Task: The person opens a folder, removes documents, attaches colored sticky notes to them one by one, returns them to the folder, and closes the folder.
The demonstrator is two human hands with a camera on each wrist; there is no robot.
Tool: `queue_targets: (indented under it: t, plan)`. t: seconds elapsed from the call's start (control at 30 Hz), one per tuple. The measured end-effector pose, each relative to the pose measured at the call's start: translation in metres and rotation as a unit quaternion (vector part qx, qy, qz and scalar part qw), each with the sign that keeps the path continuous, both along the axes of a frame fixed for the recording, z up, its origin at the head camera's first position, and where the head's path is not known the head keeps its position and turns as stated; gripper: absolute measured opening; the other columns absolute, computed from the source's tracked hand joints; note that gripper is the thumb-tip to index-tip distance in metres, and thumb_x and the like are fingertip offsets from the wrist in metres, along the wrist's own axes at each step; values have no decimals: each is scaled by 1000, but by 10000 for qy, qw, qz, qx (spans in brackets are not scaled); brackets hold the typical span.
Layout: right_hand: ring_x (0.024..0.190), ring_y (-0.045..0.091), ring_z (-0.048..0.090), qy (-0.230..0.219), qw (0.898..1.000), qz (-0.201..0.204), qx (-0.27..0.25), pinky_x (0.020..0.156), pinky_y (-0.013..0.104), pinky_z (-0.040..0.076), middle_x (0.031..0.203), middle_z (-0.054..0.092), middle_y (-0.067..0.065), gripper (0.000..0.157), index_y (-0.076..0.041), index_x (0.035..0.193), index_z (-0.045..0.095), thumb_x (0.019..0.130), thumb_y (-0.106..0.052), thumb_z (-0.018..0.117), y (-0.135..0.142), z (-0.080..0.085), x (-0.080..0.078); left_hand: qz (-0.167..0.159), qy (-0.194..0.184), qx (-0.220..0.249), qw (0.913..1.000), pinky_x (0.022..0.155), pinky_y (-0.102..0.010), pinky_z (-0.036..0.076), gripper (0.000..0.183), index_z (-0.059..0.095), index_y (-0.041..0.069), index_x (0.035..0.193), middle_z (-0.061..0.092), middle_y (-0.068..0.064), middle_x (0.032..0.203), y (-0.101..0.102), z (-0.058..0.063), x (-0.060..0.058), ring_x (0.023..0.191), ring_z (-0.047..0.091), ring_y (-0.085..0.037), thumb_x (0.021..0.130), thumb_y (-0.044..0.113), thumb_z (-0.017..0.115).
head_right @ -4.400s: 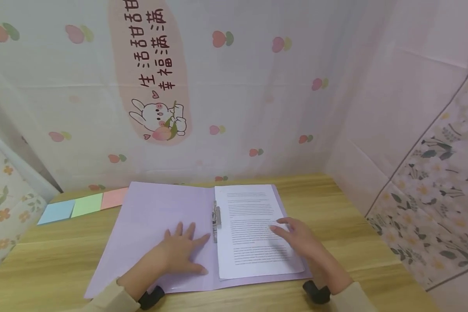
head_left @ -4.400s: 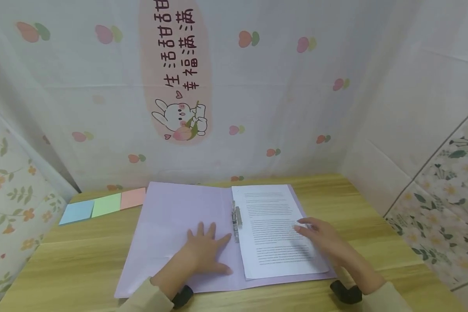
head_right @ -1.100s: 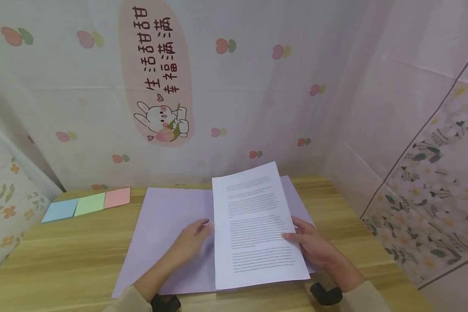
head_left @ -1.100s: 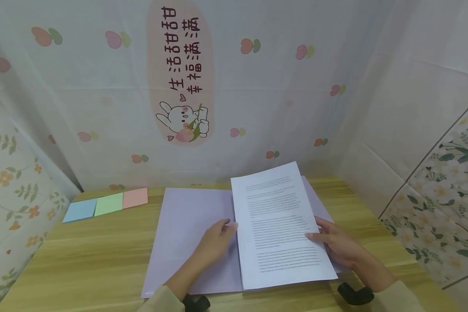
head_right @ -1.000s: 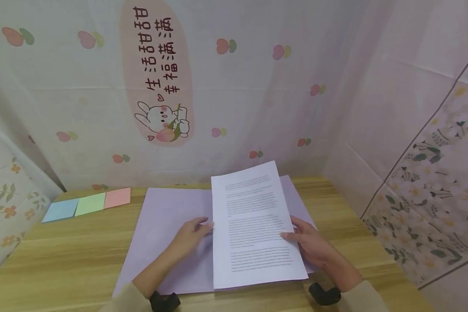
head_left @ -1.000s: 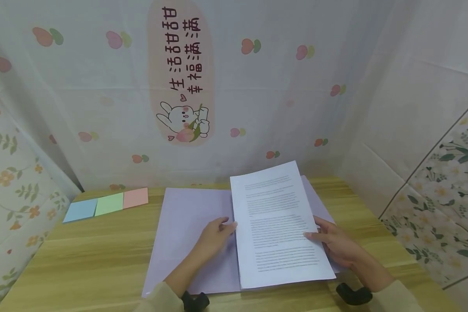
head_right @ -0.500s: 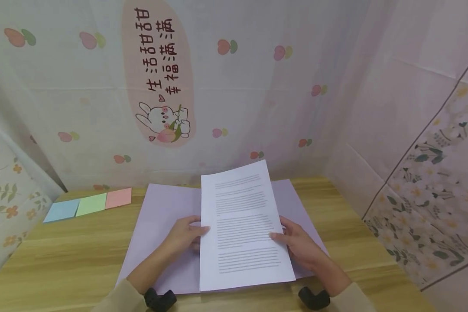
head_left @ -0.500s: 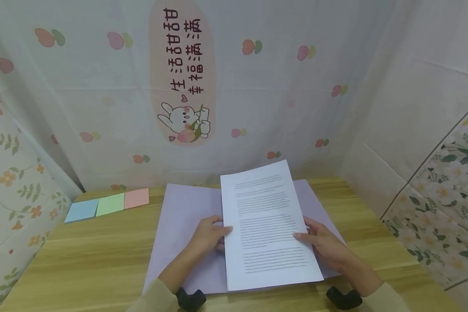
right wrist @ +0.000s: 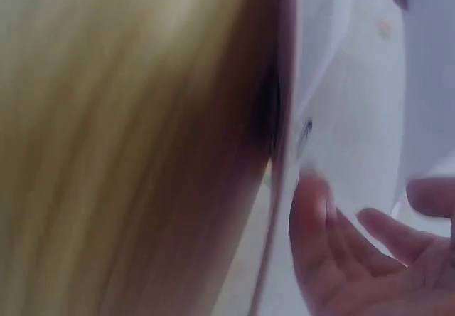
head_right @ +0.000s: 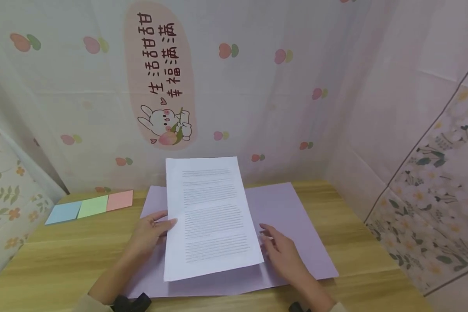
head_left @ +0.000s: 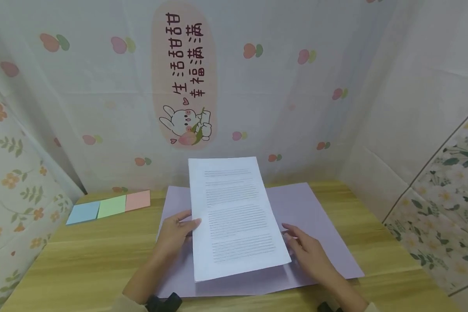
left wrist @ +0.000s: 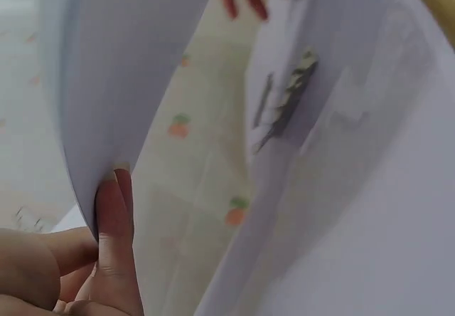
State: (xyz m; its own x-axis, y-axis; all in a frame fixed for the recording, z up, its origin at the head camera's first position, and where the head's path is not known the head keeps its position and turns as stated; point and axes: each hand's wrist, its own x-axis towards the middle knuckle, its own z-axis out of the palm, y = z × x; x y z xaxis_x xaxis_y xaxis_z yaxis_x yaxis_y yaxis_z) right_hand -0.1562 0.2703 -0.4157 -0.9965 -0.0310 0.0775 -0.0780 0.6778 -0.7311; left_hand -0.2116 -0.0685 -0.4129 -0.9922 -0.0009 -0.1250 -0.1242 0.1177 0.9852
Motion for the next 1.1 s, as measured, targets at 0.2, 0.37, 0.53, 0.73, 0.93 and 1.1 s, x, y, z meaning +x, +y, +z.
queue_targets:
  t: [0.2, 0.37, 0.53, 0.73, 0.93, 1.1]
  plan:
    - [111, 23, 64, 1286, 9769, 425, 1656, 91, 40, 56, 126, 69, 8, 42, -14, 126, 69, 85, -15, 79, -27, -8, 13, 166, -103, 40, 9998, 72, -21, 54, 56, 48, -1, 146, 74, -18, 118, -29, 7, 7, 92, 74, -12, 99, 22, 66]
    - [129, 34, 56, 1717, 9554, 1181, 2093, 102, 53, 50, 144, 60, 10, 61, -22, 137, 63, 83, -44, 80, -53, -18, 25, 281, -196, 186, 9992, 74, -18, 55, 61, 41, -2, 151, 71, -19, 126, -45, 9, 12, 90, 74, -6, 100, 21, 64]
    - [141, 52, 41, 801, 9626, 1621, 2019, 105, 76, 34, 153, 48, 23, 85, -10, 144, 56, 86, -73, 58, -80, -23, 32, 345, -217, 89, 9991, 75, -17, 55, 61, 39, 3, 154, 65, -20, 135, -54, 10, 14, 95, 73, -7, 101, 23, 62]
    - [139, 63, 34, 209, 9541, 1735, 2431, 95, 90, 24, 150, 50, 26, 80, -13, 140, 61, 84, -71, 62, -95, -25, 32, 368, -270, -30, 9990, 78, -16, 54, 60, 39, 3, 154, 61, -22, 139, -58, 8, 13, 102, 73, -12, 102, 24, 61]
    - [136, 71, 30, -113, 9453, 1835, 2696, 95, 92, 19, 155, 48, 20, 74, -27, 146, 55, 86, -70, 61, -95, -24, 31, 408, -313, -138, 9986, 76, -18, 54, 59, 43, 3, 152, 63, -22, 137, -63, 6, 10, 93, 72, -8, 101, 25, 62]
    - [136, 71, 30, -261, 9444, 1818, 2728, 96, 92, 17, 154, 49, 17, 71, -32, 146, 54, 86, -68, 63, -86, -22, 28, 435, -295, -242, 9983, 74, -19, 56, 56, 45, 3, 151, 64, -22, 135, -69, 7, 8, 89, 71, -7, 101, 23, 61]
